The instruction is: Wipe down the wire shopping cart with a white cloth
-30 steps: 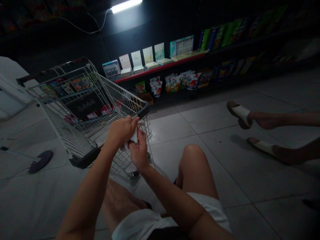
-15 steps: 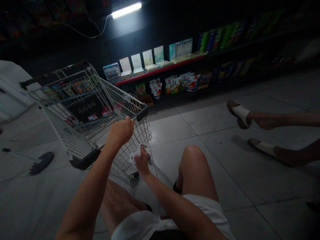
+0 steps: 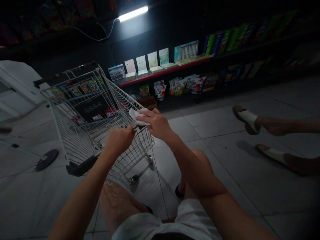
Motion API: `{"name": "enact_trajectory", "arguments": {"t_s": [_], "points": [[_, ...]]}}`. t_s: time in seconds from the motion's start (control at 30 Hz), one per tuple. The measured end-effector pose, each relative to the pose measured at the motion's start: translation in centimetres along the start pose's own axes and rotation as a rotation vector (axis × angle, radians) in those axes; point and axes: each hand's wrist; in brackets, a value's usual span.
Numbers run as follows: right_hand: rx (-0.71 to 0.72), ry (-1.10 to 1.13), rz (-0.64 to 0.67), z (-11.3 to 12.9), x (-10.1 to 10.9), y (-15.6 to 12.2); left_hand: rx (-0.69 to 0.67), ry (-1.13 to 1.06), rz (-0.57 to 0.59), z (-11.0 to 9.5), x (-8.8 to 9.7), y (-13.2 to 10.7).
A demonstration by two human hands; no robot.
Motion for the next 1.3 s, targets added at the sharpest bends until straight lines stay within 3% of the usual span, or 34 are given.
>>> {"name": "enact_trajectory", "arguments": {"t_s": [0.17, 0.33, 0.43, 0.53, 0.63, 0.73, 0.83, 0.9, 1.0, 1.13, 1.3], "points": [[0.003, 0.082, 0.072, -1.6, 1.5, 1.6, -0.014, 0.012, 0.020, 0.3, 0.3, -0.9], [0.006, 0.193, 0.139, 1.2, 2.7, -0.4, -0.036, 0.037, 0.046, 1.8, 0.3, -3.2], [0.077, 0.197, 0.130, 2.8, 2.2, -1.7, -0.015, 0.059, 0.096, 3.3, 0.5, -5.0], [0.021, 0.206, -0.125, 3.3, -0.8, -3.3, 0.038, 0.036, 0.082, 4.0, 1.1, -5.7], [-0.158, 0.181, -0.387, 3.1, -6.3, -7.0, 0.072, -0.065, 0.005, 3.0, 1.9, -4.6], [-0.221, 0.115, -0.408, 2.3, -11.4, -12.2, -0.013, -0.105, 0.080, 1.1, 2.4, -3.0], [-0.271, 0.121, -0.295, 1.3, -13.5, -16.2, -0.062, -0.072, 0.163, 0.0, 2.3, -2.2], [-0.339, 0.152, -0.264, 1.2, -13.4, -17.0, -0.070, -0.059, 0.164, -0.1, 2.1, -2.3], [-0.386, 0.182, -0.319, 2.1, -12.2, -16.1, -0.096, -0.058, 0.154, 0.3, 2.0, -2.4], [-0.198, 0.156, -0.247, 3.4, -11.4, -15.4, -0.111, -0.056, 0.148, 0.6, 2.0, -2.0], [-0.071, 0.135, -0.204, 2.6, -10.2, -16.1, -0.151, -0.137, 0.122, 1.4, 1.3, -1.7]]}}
Point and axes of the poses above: each hand's wrist, its own y-axis towards the middle knuckle, its own x-axis out of the back of the hand, z = x × y, and after that the axes turned 4 degrees about -z, right-handed
